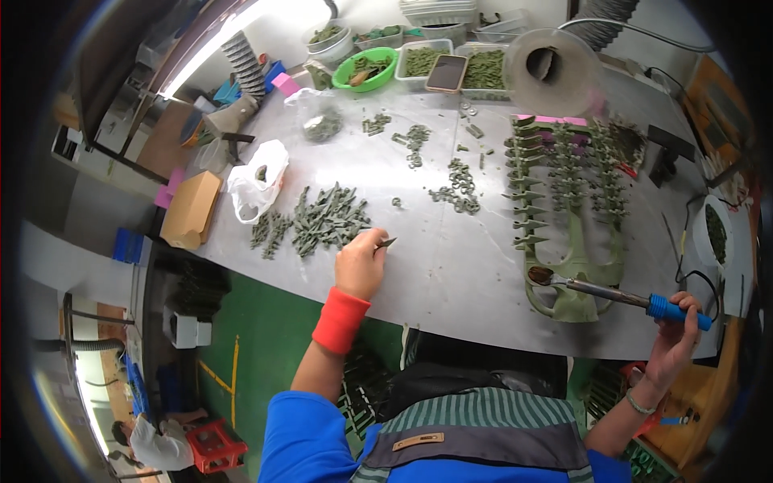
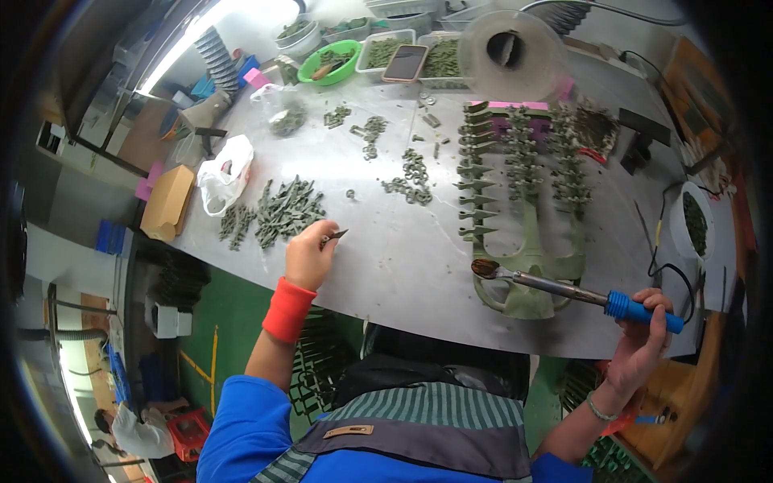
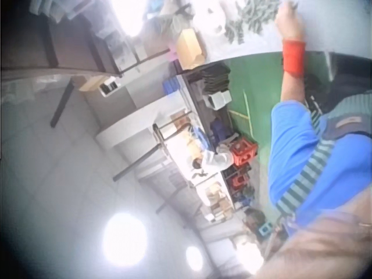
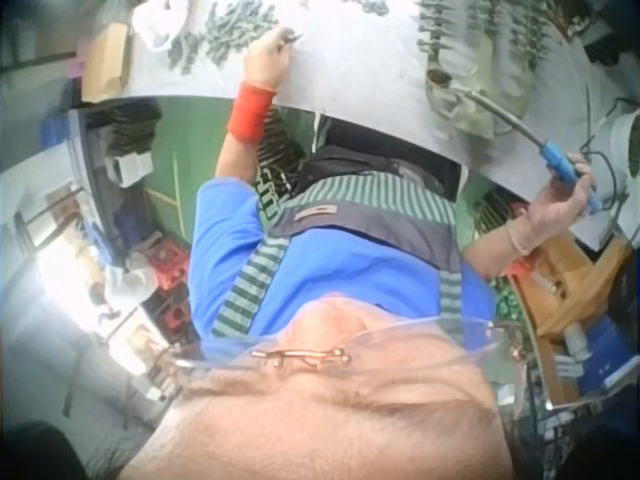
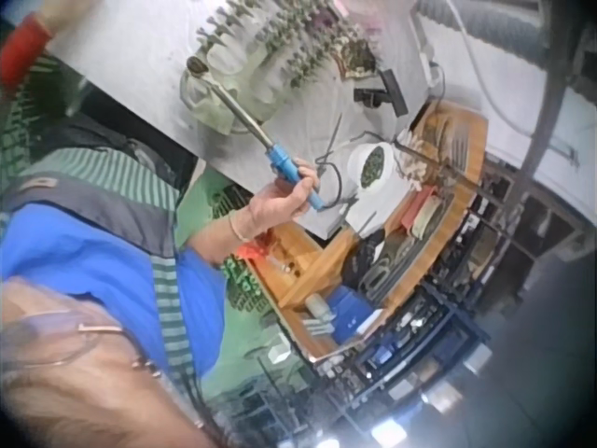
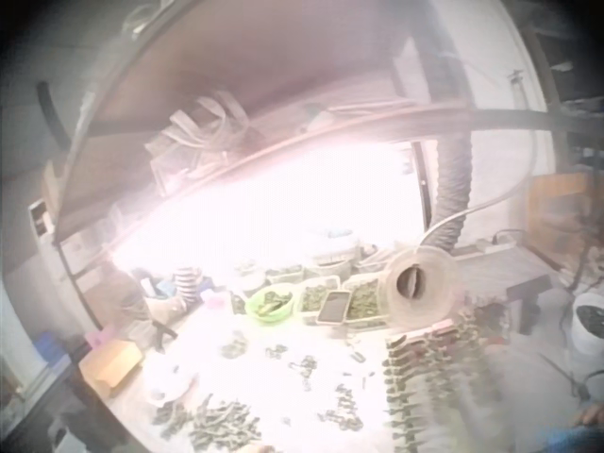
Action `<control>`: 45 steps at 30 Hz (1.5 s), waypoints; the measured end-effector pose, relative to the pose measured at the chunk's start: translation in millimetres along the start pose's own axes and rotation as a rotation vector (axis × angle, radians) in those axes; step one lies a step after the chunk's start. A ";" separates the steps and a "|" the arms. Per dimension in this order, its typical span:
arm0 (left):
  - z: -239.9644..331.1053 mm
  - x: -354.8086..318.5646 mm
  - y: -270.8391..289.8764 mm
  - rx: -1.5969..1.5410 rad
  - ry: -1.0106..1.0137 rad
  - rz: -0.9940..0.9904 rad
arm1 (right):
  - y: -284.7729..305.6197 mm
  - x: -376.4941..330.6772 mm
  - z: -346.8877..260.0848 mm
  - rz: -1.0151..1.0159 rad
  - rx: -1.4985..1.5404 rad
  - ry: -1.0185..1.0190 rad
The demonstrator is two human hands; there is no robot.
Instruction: The person assembles small green plastic parts into a larger green frame, using a hand tool to press or melt them into place.
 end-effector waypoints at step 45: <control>195.0 95.3 -64.1 -0.629 -0.280 -0.285 | 46.7 44.9 17.7 0.068 0.058 0.080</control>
Point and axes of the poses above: each hand's wrist, its own x-axis towards the middle knuckle, its own y-axis out of the back of the hand, z = x × y, the point moved 2 cm from there along x, towards the middle knuckle, and after that the axes turned 1 degree about -x, right-handed, at the moved point
